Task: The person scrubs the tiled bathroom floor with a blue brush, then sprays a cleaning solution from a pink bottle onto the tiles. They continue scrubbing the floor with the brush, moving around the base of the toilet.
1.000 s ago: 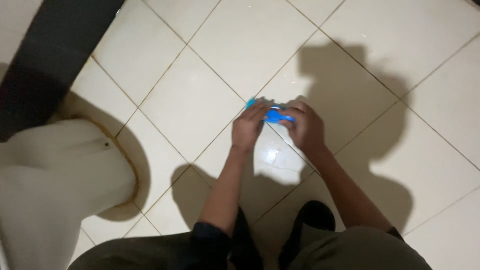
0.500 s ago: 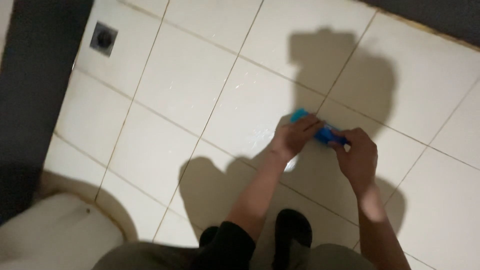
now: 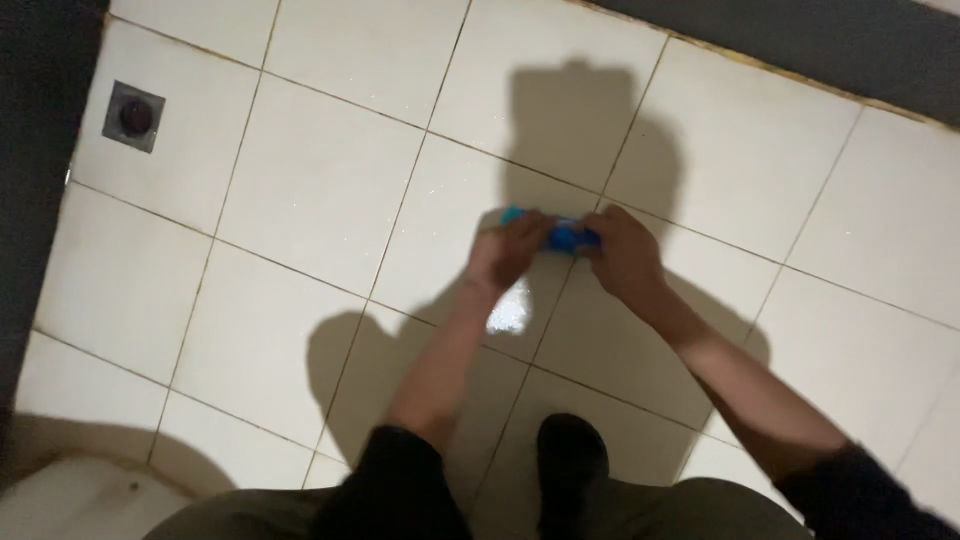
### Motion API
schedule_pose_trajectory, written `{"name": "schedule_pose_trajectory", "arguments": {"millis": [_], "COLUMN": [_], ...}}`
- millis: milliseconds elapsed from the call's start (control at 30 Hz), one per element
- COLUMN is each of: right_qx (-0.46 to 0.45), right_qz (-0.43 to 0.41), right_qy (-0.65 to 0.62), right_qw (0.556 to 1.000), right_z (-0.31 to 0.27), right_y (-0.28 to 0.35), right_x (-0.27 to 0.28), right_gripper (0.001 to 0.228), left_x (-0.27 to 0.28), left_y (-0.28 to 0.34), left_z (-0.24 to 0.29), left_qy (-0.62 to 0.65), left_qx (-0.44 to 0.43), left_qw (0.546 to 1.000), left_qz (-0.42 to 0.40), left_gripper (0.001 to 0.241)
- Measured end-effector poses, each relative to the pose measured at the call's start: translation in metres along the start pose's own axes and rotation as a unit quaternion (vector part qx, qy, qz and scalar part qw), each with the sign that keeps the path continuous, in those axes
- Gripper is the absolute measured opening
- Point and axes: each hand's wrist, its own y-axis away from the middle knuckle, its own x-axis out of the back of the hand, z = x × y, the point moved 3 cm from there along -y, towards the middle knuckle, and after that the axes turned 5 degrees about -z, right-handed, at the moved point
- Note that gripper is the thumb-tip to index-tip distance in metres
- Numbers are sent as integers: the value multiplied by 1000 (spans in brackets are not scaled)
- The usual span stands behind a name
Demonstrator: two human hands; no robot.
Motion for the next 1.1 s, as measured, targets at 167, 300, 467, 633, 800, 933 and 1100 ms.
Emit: {"name": "schedule_pose_trajectory", "arguments": {"millis": [167,300,467,633,800,933,1100], "right_qx": [-5,20,23,21,-22,1,53], "right_qz": [-68,-84,-23,6,95,113,128], "right_qy": [19,37,39,21,-39,-39,-39], "right_qw": [998,996,999,1000,995,993,990], "right_z": [-31,-42,-56,-74,-93,-98,-122], "right_y": [-46,-52,-40,-35,-28,-30,-59], "right_x": [6,-7,-21,-27,-29,-49,-60], "right_gripper": [26,29,25,24,23,26,24], "left_x": [39,30,43,39,56,50,62], "left_y": [-20,-17,-17,-7,12,28,44], "left_z": [-26,-57,-61,-81,-84,-93,-129], "left_qy": [-194,-147,-124,-83,29,-2,68], "left_qx": [-63,-160,-167,-199,-173,-141,-94], "left_qw": [969,971,965,976,978,981,985], "left_qz": [-141,-100,-158,-39,108,131,127], "left_gripper": [51,40,19,31,33,36,44]}}
